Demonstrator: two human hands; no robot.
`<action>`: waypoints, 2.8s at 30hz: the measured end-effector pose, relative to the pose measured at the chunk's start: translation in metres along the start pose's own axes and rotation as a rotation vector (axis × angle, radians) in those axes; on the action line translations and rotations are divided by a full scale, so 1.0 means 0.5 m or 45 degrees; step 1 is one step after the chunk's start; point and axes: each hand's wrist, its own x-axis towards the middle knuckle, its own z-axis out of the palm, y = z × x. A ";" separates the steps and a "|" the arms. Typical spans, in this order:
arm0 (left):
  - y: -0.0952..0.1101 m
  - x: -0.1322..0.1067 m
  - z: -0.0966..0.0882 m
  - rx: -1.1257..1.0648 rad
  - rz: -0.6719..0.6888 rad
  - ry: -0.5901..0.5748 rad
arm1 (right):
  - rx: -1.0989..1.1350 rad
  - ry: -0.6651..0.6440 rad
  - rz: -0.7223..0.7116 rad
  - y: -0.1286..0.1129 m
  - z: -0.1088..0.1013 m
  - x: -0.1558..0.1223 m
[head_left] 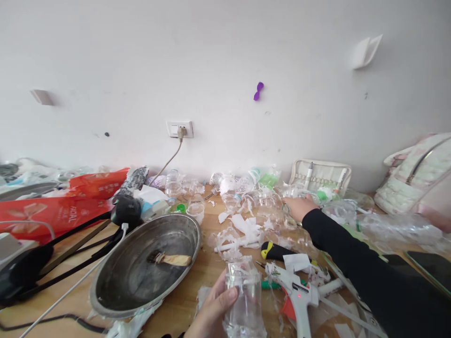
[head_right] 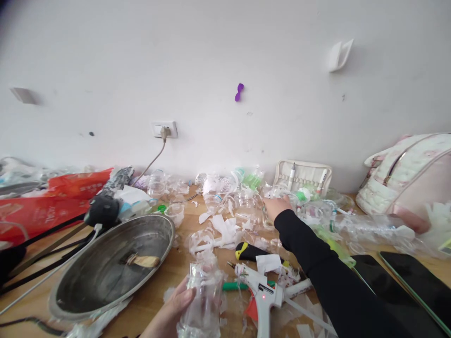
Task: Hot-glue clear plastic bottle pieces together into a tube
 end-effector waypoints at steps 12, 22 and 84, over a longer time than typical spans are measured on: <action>0.002 -0.006 0.013 0.047 0.074 -0.093 | 0.650 0.469 0.225 -0.045 -0.083 -0.071; 0.005 -0.011 0.023 0.065 0.054 -0.252 | 1.741 -0.235 -0.278 -0.140 -0.097 -0.252; -0.001 0.006 0.011 0.091 -0.004 0.005 | 1.512 -0.305 -0.543 -0.144 -0.042 -0.212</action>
